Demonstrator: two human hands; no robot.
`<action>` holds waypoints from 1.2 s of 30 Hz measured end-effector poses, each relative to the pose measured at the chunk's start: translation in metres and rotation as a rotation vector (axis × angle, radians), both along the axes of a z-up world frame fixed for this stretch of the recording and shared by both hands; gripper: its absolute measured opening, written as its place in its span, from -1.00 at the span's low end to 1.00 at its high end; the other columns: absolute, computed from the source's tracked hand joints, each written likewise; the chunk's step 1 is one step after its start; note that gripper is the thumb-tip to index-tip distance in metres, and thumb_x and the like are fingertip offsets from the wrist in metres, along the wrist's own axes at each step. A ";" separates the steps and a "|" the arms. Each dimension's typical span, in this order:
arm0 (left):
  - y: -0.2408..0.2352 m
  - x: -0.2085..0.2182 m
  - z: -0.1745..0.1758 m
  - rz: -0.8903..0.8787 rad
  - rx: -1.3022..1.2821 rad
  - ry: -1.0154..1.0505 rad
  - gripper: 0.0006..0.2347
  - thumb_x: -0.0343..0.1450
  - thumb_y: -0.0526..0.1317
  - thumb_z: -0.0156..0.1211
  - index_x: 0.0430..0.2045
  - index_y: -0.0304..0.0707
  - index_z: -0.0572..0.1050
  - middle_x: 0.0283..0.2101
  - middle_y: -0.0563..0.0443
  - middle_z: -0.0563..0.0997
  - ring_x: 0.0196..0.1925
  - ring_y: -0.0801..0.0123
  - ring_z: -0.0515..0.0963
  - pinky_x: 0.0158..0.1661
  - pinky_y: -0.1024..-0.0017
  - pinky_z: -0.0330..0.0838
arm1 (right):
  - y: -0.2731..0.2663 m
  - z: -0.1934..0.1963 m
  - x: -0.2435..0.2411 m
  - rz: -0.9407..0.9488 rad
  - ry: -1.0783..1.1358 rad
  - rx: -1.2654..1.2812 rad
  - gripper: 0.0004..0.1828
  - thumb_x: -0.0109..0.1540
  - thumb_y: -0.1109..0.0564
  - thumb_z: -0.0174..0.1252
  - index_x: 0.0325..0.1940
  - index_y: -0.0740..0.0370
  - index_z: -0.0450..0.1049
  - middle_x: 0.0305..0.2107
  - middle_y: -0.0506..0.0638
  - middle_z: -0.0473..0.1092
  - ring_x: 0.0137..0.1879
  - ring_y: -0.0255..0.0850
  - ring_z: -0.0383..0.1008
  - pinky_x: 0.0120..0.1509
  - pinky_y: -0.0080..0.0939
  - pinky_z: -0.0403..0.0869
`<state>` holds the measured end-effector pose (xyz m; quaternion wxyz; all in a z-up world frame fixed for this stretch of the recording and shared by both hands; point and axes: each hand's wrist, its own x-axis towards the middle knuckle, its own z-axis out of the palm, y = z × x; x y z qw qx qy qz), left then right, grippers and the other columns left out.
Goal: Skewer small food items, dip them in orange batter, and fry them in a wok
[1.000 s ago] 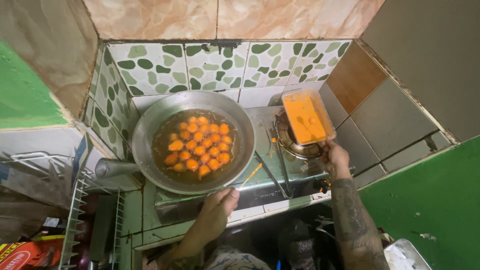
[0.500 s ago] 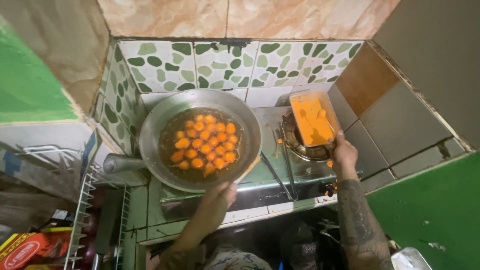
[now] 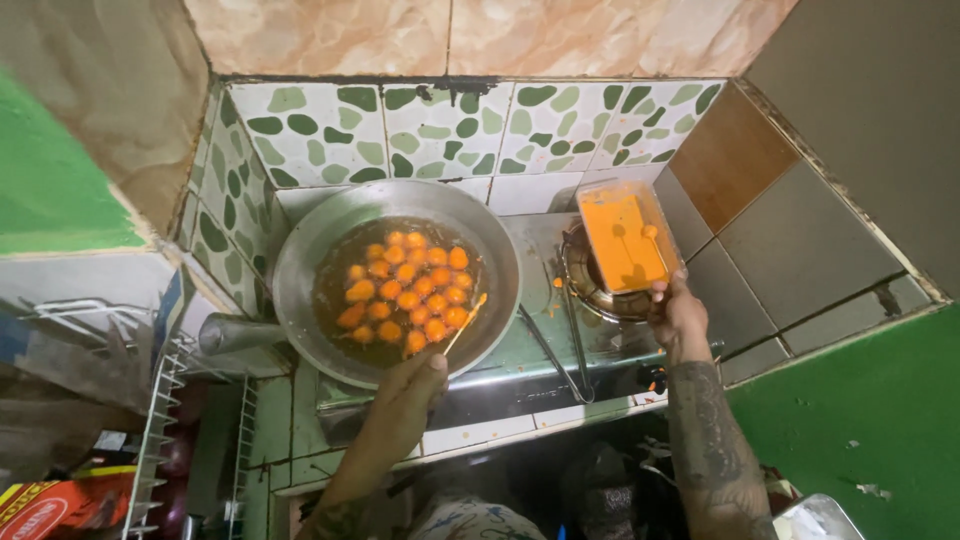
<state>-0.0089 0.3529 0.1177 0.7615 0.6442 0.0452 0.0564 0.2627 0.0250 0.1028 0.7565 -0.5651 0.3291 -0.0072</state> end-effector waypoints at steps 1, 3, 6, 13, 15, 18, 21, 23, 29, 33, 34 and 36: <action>-0.001 0.002 0.000 -0.004 0.001 0.001 -0.65 0.56 -0.01 -0.05 -0.66 -0.08 0.24 -0.57 0.20 0.22 -0.52 0.50 0.18 -0.45 0.46 0.04 | 0.000 0.001 -0.001 -0.004 0.001 0.001 -0.75 0.41 -0.14 0.14 -0.08 0.04 0.45 -0.54 -0.24 0.48 -0.58 -0.50 0.32 -0.53 -0.45 0.28; -0.002 0.004 0.000 0.025 0.037 0.000 -0.64 0.55 -0.01 -0.04 -0.67 -0.14 0.27 -0.59 0.16 0.25 -0.53 0.47 0.21 -0.44 0.45 0.08 | 0.000 0.004 -0.004 0.020 0.055 -0.079 -0.66 0.40 -0.23 0.14 -0.28 -0.01 0.52 -0.53 -0.21 0.47 -0.60 -0.50 0.29 -0.56 -0.44 0.30; 0.002 0.008 0.005 0.039 0.190 0.007 -0.63 0.54 0.00 -0.08 -0.69 -0.13 0.28 -0.61 0.18 0.28 -0.51 0.45 0.28 -0.38 0.43 0.14 | -0.006 -0.009 0.009 0.014 -0.047 -0.071 -0.70 0.42 -0.18 0.14 -0.20 0.05 0.46 -0.64 -0.20 0.39 -0.63 -0.44 0.29 -0.54 -0.37 0.34; 0.032 0.030 0.038 0.197 0.300 0.020 -0.66 0.49 -0.02 0.09 -0.62 -0.26 0.52 -0.55 0.01 0.47 -0.41 0.29 0.44 -0.22 0.37 0.38 | -0.032 -0.029 0.049 0.113 -0.182 -0.164 -0.46 0.47 -0.16 -0.01 -0.45 0.22 0.50 -0.73 -0.10 0.21 -0.65 -0.40 0.16 -0.57 -0.43 0.27; 0.040 0.033 0.053 0.150 0.287 -0.140 -0.59 0.53 0.04 -0.01 -0.70 -0.14 0.48 -0.66 0.14 0.32 -0.56 0.40 0.29 -0.45 0.49 0.23 | -0.042 -0.034 0.058 0.146 -0.130 -0.205 -0.48 0.47 -0.18 -0.05 -0.36 0.21 0.51 -0.71 -0.14 0.20 -0.60 -0.39 0.23 -0.50 -0.38 0.36; 0.041 0.029 0.069 0.192 0.242 -0.232 -0.63 0.53 -0.07 0.05 -0.74 -0.16 0.47 -0.70 0.14 0.30 -0.60 0.45 0.20 -0.49 0.47 0.19 | -0.054 -0.047 0.070 0.170 -0.148 -0.207 -0.50 0.48 -0.18 -0.06 -0.32 0.21 0.49 -0.69 -0.13 0.19 -0.60 -0.35 0.25 -0.51 -0.33 0.37; 0.046 0.036 0.057 0.194 0.268 -0.280 -0.64 0.53 -0.13 0.06 -0.74 -0.14 0.43 -0.71 0.15 0.27 -0.59 0.46 0.22 -0.49 0.51 0.16 | -0.053 -0.041 0.062 0.176 -0.132 -0.224 -0.48 0.48 -0.19 -0.07 -0.37 0.17 0.48 -0.69 -0.14 0.18 -0.58 -0.32 0.27 -0.49 -0.30 0.38; 0.043 0.037 0.055 0.190 0.253 -0.252 -0.64 0.53 -0.09 0.05 -0.74 -0.13 0.42 -0.68 0.16 0.27 -0.58 0.45 0.22 -0.48 0.51 0.15 | -0.051 -0.036 0.055 0.160 -0.131 -0.201 -0.48 0.48 -0.18 -0.09 -0.38 0.19 0.46 -0.68 -0.15 0.15 -0.58 -0.32 0.23 -0.49 -0.30 0.37; 0.050 0.050 0.089 0.192 0.434 -0.086 -0.60 0.51 0.02 -0.01 -0.69 -0.21 0.46 -0.59 -0.11 0.47 -0.40 0.18 0.46 -0.24 0.29 0.35 | -0.038 -0.018 0.052 0.187 -0.230 -0.260 -0.48 0.48 -0.19 -0.02 -0.38 0.20 0.47 -0.70 -0.10 0.17 -0.64 -0.35 0.21 -0.59 -0.41 0.25; 0.067 0.091 0.115 0.125 0.796 -0.008 -0.60 0.53 0.03 -0.11 -0.61 -0.18 0.52 -0.50 -0.12 0.55 -0.19 0.07 0.61 -0.05 0.24 0.40 | 0.015 0.006 0.039 0.299 -0.348 -0.465 -0.48 0.45 -0.22 0.10 -0.41 0.19 0.51 -0.74 -0.05 0.18 -0.72 -0.33 0.16 -0.73 -0.33 0.13; 0.066 0.094 0.119 0.131 0.800 -0.004 -0.60 0.53 0.03 -0.11 -0.61 -0.18 0.52 -0.50 -0.12 0.55 -0.19 0.07 0.61 -0.05 0.24 0.40 | 0.028 0.009 0.045 0.305 -0.349 -0.460 -0.48 0.45 -0.22 0.10 -0.41 0.19 0.51 -0.74 -0.05 0.18 -0.72 -0.33 0.16 -0.73 -0.33 0.13; 0.062 0.101 0.129 0.164 0.881 0.078 -0.57 0.48 0.05 -0.16 -0.40 -0.38 0.55 -0.24 -0.47 0.63 -0.03 -0.39 0.58 -0.06 -0.07 0.41 | 0.051 0.016 0.057 0.855 -0.570 -1.398 -0.37 0.58 -0.04 -0.35 -0.20 0.27 0.59 -0.40 0.25 0.54 -0.24 0.21 0.60 -0.13 0.16 0.49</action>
